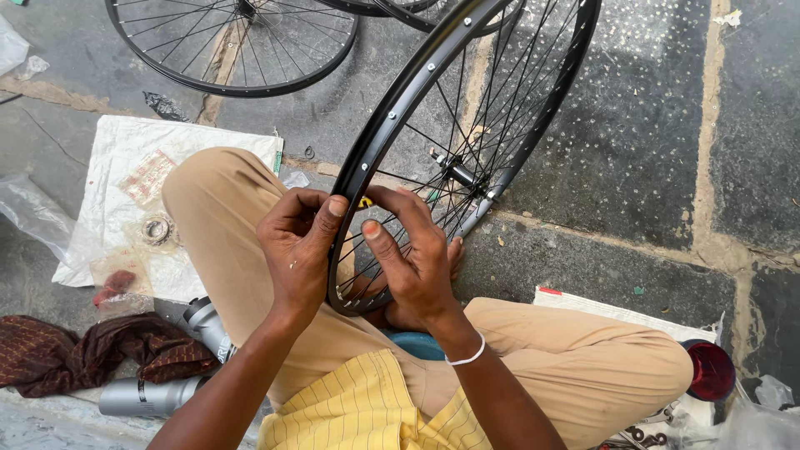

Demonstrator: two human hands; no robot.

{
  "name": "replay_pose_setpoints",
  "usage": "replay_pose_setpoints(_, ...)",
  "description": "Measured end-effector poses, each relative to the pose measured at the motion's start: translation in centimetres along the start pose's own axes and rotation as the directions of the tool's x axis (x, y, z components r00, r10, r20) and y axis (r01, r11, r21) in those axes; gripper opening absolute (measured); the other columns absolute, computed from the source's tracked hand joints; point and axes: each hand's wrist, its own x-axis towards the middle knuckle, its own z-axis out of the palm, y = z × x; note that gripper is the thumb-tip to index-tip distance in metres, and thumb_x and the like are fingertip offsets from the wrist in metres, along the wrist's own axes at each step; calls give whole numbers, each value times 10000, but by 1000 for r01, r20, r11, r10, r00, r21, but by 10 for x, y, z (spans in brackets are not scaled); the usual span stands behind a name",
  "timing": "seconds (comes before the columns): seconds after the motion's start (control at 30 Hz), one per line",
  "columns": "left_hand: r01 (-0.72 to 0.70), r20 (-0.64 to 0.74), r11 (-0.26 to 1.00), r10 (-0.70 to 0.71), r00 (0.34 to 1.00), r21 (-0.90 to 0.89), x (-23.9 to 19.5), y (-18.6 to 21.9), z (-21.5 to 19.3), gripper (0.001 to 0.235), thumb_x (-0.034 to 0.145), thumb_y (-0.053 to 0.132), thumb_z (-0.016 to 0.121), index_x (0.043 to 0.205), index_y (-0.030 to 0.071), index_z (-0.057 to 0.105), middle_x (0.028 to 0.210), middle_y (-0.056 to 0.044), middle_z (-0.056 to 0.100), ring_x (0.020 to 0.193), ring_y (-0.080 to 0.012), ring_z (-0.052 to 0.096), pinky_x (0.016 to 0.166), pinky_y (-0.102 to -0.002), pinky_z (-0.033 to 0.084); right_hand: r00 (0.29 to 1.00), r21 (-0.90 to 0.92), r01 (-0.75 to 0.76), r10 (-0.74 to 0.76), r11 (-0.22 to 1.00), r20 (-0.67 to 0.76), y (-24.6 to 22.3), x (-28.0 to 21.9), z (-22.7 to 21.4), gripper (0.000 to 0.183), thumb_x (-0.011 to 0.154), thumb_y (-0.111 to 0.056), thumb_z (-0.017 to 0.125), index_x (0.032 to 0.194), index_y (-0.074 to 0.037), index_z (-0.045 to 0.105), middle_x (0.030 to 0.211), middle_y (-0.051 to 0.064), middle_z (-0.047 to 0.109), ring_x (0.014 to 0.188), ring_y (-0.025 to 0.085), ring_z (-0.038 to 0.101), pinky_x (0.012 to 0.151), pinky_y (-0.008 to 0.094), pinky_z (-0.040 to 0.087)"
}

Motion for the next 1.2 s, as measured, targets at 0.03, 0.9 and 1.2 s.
replay_pose_setpoints(0.03,6,-18,1000,-6,1000,2,2,4,0,233,990,204,744,1006,-24,701,857,0,664,768,-57,579,684,-213,469,999,-6,20,-21,1000,-26,-1,1,4,281,1027,-127,661,1280,-6,645,1305,174,713,1291,301,660,1170,414,474)
replay_pose_setpoints(0.9,-21,219,994,45,975,-111,9,15,4,231,1015,168,697,1119,-37,712,1074,-70,660,1009,-122,604,883,-274,499,956,-301,62,-143,952,-257,12,3,27,261,888,-19,778,1023,30,561,1016,190,679,787,269,742,668,352,610)
replay_pose_setpoints(1.2,-104,288,987,137,948,-126,13,15,-7,257,1051,185,680,1181,-30,732,1104,-71,666,997,-85,609,850,-234,509,965,-168,154,-185,974,-188,3,13,26,322,933,-27,721,1151,74,507,1186,208,618,959,294,743,737,315,656)
